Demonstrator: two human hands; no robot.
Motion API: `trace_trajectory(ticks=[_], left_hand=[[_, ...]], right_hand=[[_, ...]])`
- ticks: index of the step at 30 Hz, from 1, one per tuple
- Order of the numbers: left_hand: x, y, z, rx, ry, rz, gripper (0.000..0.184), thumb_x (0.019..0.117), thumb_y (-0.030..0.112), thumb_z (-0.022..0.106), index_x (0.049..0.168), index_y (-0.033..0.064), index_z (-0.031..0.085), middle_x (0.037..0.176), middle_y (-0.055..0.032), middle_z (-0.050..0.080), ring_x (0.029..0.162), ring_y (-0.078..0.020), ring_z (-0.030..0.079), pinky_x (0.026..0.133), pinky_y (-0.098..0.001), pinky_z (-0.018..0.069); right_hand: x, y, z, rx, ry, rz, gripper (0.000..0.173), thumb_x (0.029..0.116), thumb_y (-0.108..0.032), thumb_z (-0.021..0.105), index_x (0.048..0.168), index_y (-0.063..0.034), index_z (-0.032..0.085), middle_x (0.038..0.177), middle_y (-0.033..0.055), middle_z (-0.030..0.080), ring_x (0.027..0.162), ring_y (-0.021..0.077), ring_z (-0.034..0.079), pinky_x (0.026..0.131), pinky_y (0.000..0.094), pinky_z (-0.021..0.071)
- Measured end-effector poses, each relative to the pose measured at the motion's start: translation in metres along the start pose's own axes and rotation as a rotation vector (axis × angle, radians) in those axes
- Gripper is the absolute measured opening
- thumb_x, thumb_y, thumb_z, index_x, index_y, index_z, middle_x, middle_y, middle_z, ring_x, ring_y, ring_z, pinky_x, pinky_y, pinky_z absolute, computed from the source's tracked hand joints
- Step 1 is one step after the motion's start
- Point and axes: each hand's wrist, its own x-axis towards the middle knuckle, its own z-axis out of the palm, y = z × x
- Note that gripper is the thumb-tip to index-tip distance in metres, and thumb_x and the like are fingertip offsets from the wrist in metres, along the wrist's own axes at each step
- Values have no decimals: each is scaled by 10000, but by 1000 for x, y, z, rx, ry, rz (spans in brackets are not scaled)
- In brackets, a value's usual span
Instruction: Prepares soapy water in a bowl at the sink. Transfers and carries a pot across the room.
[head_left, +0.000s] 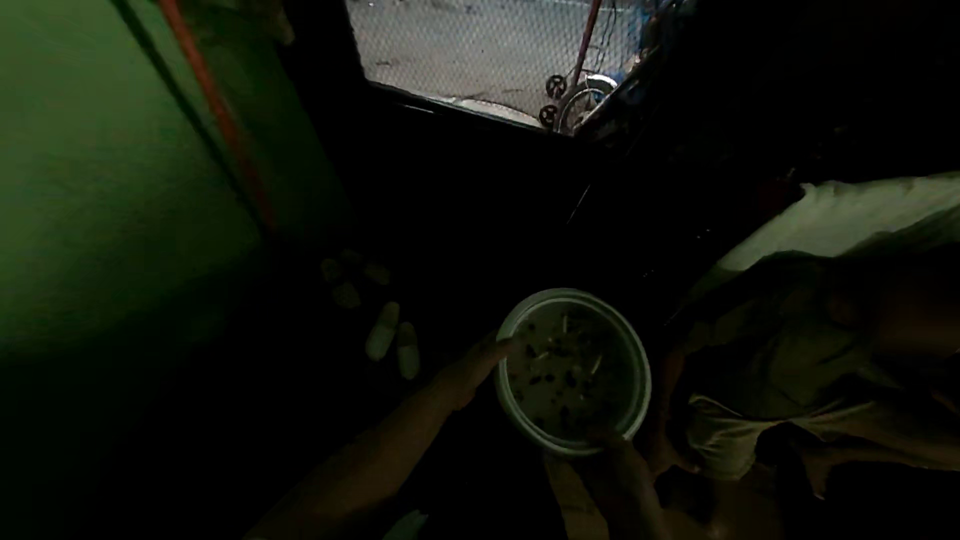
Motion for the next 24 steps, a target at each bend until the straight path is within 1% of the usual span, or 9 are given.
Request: trace_trajectory(ticks=[3, 6, 9, 11, 13, 16, 19, 21, 24], left_hand=[[53, 36, -1, 69, 94, -52, 675, 1029, 672, 333, 1504, 217, 483, 1489, -72, 535, 1357, -216, 521, 1075, -503, 479], [111, 71, -3, 196, 111, 14, 680, 1052, 646, 188, 1502, 241, 497, 1498, -38, 539, 1359, -180, 525, 1102, -479, 460], [179, 106, -10, 340, 96, 127, 592, 1096, 528, 280, 1529, 169, 466, 1569, -70, 464, 1437, -189, 444, 1179, -462, 381], [217, 135, -8, 344, 108, 169, 528, 1086, 461, 434, 1507, 147, 487, 1540, -97, 491, 1407, -218, 480, 1152, -464, 413], [256, 163, -3, 383, 79, 216, 503, 1073, 402, 508, 1514, 160, 482, 1526, -101, 507, 1382, -241, 507, 1129, -477, 431], [321, 194, 8, 410, 30, 287, 487, 1085, 377, 487, 1520, 161, 468, 1502, -125, 524, 1334, -278, 550, 1091, -505, 464], [377, 224, 27, 381, -1, 247, 484, 1088, 389, 469, 1525, 181, 459, 1475, -149, 539, 1241, -317, 606, 985, -534, 523], [399, 249, 44, 301, -11, 142, 479, 1092, 404, 458, 1529, 208, 438, 1481, -160, 520, 1225, -350, 609, 935, -562, 544], [413, 287, 66, 216, -30, 45, 489, 1112, 352, 422, 1541, 119, 389, 1459, -225, 509, 1232, -380, 583, 968, -564, 510]], right_hand=[[37, -26, 24, 10, 47, 6, 351, 936, 16, 539, 1285, -6, 511, 1073, 211, 653, 879, 323, 692, 679, 510, 613], [72, -54, 40, -2, 55, 16, 376, 939, 6, 549, 1310, -11, 497, 1071, 193, 655, 879, 291, 691, 690, 477, 612], [99, -80, 49, 0, 23, 28, 372, 958, -16, 546, 1326, -18, 491, 1068, 181, 675, 880, 275, 706, 696, 465, 622], [114, -97, 62, 7, 62, 27, 404, 941, 10, 541, 1338, -11, 466, 1074, 197, 657, 890, 293, 696, 708, 484, 616], [126, -113, 76, 29, 103, 26, 447, 930, 39, 524, 1365, -16, 435, 1092, 203, 634, 900, 299, 686, 720, 494, 610], [133, -135, 93, 4, 122, -3, 381, 939, 46, 516, 1311, -26, 472, 1072, 142, 644, 891, 206, 685, 728, 406, 613], [145, -140, 97, -25, 151, -28, 327, 953, 34, 516, 1273, -25, 481, 1022, 102, 647, 851, 140, 673, 714, 337, 600], [161, -132, 90, 41, 153, -48, 342, 921, 15, 551, 1257, -18, 498, 1029, 121, 673, 869, 181, 699, 729, 392, 623], [165, -133, 111, 129, 250, -17, 361, 943, 22, 511, 1298, -21, 460, 1038, 148, 652, 871, 233, 695, 718, 448, 616]])
